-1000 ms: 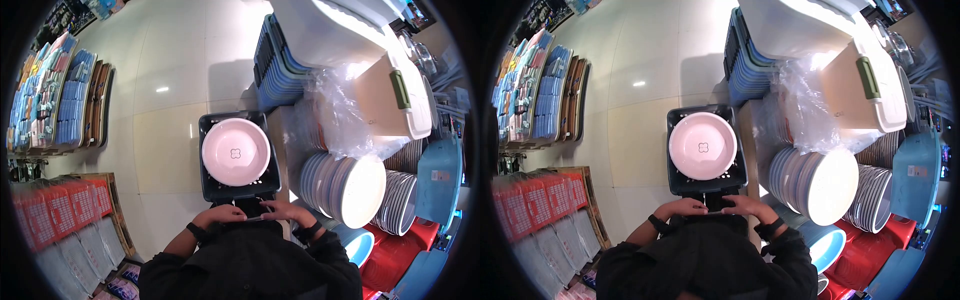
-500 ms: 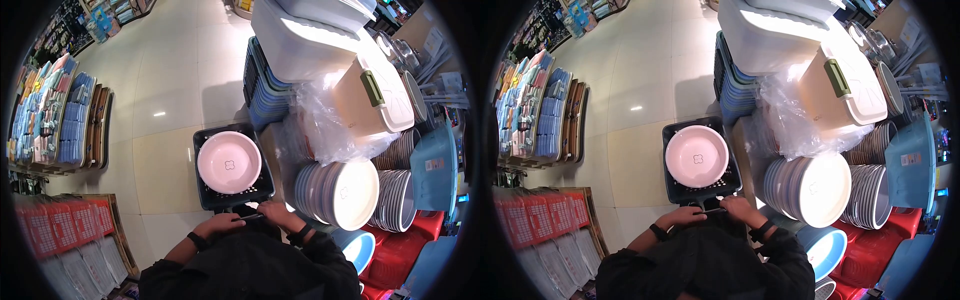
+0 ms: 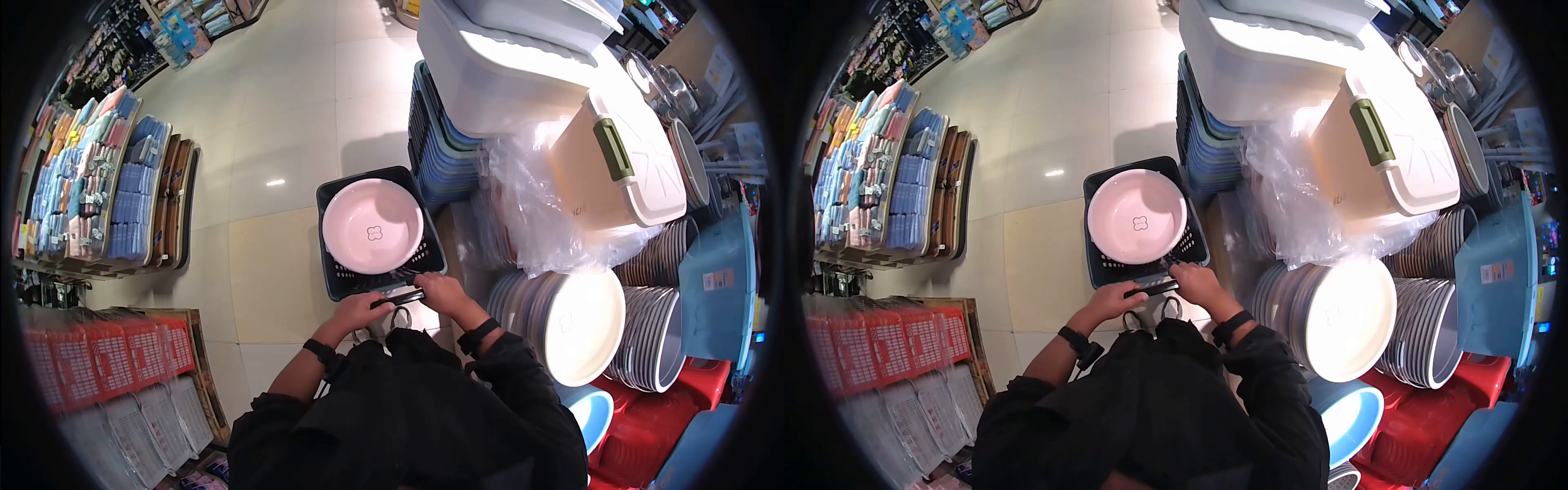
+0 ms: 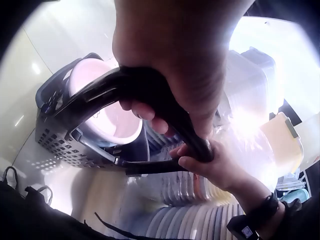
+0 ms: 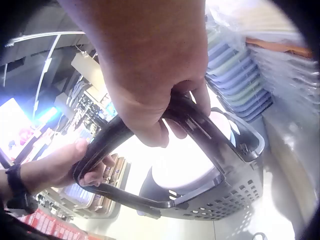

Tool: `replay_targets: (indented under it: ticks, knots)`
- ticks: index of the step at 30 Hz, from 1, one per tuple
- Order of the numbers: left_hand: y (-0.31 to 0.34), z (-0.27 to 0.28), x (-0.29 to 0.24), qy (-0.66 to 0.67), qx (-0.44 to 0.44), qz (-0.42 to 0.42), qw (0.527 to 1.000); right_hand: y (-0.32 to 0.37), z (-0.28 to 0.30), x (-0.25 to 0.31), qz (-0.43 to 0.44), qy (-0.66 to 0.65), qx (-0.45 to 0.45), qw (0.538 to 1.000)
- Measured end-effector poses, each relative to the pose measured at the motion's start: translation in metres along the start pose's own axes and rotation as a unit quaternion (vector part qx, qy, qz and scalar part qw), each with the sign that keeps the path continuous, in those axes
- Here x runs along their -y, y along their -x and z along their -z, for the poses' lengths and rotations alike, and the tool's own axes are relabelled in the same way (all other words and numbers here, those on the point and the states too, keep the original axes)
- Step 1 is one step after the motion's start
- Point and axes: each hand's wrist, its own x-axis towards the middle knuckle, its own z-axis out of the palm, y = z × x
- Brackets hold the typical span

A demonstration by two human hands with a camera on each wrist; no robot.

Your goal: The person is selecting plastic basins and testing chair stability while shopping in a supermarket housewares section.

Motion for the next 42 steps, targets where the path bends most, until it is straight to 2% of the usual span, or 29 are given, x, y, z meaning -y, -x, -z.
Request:
replay_targets:
  ticks: [3, 10, 15, 21, 24, 27, 30, 35, 42]
  knots:
    - [-0.011, 0.012, -0.003, 0.004, -0.023, 0.031, 0.999, -0.02, 0.006, -0.004, -0.002, -0.005, -0.002, 1.0]
    - [-0.05, 0.044, 0.013, -0.011, -0.068, 0.0, 0.998, -0.071, 0.017, -0.011, -0.03, -0.017, -0.025, 0.999]
    - [-0.072, 0.08, 0.019, -0.002, -0.01, 0.039, 0.999, -0.106, 0.024, -0.009, -0.062, -0.017, -0.009, 0.998]
    - [-0.095, 0.104, 0.029, -0.015, 0.021, 0.02, 0.999, -0.129, 0.027, -0.009, -0.097, -0.016, -0.009, 0.995]
    - [-0.105, 0.108, 0.034, -0.043, 0.034, -0.01, 0.998, -0.133, 0.028, -0.011, -0.12, 0.009, -0.047, 0.992]
    - [-0.109, 0.111, 0.036, -0.056, 0.025, -0.046, 0.997, -0.134, 0.034, -0.008, -0.147, -0.005, -0.039, 0.988]
    - [-0.116, 0.118, 0.035, -0.077, 0.056, -0.009, 0.995, -0.141, 0.037, -0.009, -0.139, -0.005, -0.03, 0.99]
    - [-0.123, 0.116, 0.047, -0.101, 0.075, -0.005, 0.992, -0.144, 0.041, -0.009, -0.136, -0.008, 0.004, 0.991]
    - [-0.109, 0.118, 0.034, -0.089, 0.12, 0.023, 0.989, -0.134, 0.036, -0.007, -0.117, 0.005, 0.028, 0.993]
